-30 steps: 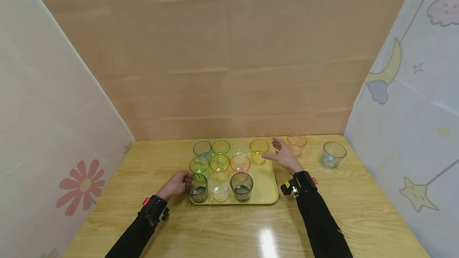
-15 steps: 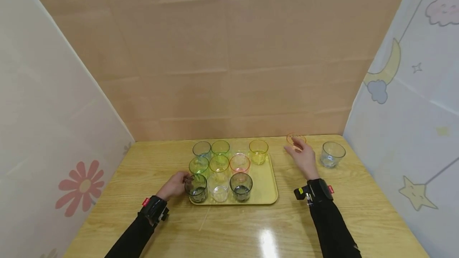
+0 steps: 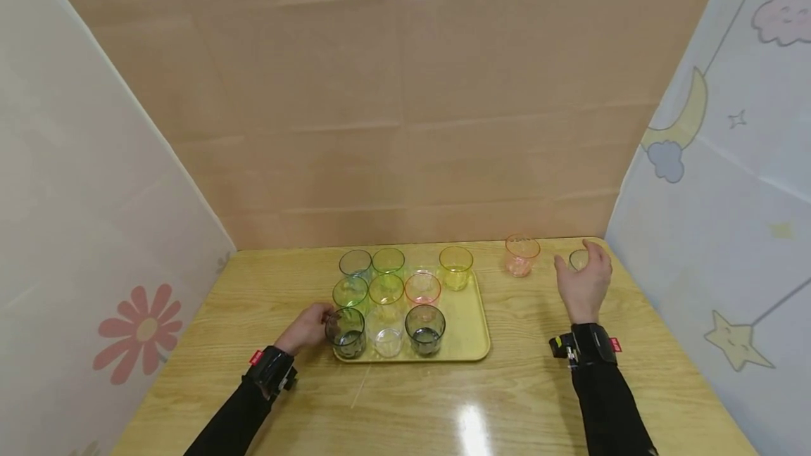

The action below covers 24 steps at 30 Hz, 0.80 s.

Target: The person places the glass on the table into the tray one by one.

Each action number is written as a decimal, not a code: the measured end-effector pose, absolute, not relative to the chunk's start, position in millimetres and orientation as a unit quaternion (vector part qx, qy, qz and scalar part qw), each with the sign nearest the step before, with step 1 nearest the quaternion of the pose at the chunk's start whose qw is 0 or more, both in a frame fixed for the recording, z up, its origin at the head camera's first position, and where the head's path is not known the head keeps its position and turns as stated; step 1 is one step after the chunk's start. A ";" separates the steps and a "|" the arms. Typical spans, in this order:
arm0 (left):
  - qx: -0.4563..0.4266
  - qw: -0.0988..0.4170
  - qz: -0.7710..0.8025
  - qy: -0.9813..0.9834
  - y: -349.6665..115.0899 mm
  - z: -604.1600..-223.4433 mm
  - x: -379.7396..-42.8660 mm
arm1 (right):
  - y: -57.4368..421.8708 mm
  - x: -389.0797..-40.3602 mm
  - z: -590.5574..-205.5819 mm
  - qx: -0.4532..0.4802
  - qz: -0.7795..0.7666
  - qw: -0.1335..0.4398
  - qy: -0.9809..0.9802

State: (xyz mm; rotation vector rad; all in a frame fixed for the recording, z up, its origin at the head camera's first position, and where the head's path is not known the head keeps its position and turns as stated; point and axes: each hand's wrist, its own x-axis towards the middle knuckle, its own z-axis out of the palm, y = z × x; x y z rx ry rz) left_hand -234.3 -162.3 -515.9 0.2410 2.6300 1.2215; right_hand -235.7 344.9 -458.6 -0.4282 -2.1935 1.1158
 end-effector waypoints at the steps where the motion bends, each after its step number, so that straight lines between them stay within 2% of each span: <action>1: 0.082 0.117 0.418 0.897 -162.6 -515.8 -234.1 | 347.7 -235.7 -459.1 -0.168 0.419 0.318 -0.834; 5: 0.079 0.121 0.420 0.896 -162.9 -514.8 -233.9 | 357.0 -234.4 -459.8 -0.187 0.407 0.291 -0.845; 12: 0.082 0.119 0.421 0.895 -160.5 -510.7 -236.4 | 373.9 -232.9 -459.8 -0.227 0.408 0.189 -0.864; 18: 0.078 0.131 0.424 0.893 -159.8 -512.6 -234.3 | 388.1 -226.5 -466.3 -0.224 0.426 0.101 -0.871; 24: 0.068 0.143 0.439 0.884 -159.9 -513.7 -235.3 | 392.0 -232.2 -471.4 -0.230 0.513 0.095 -0.821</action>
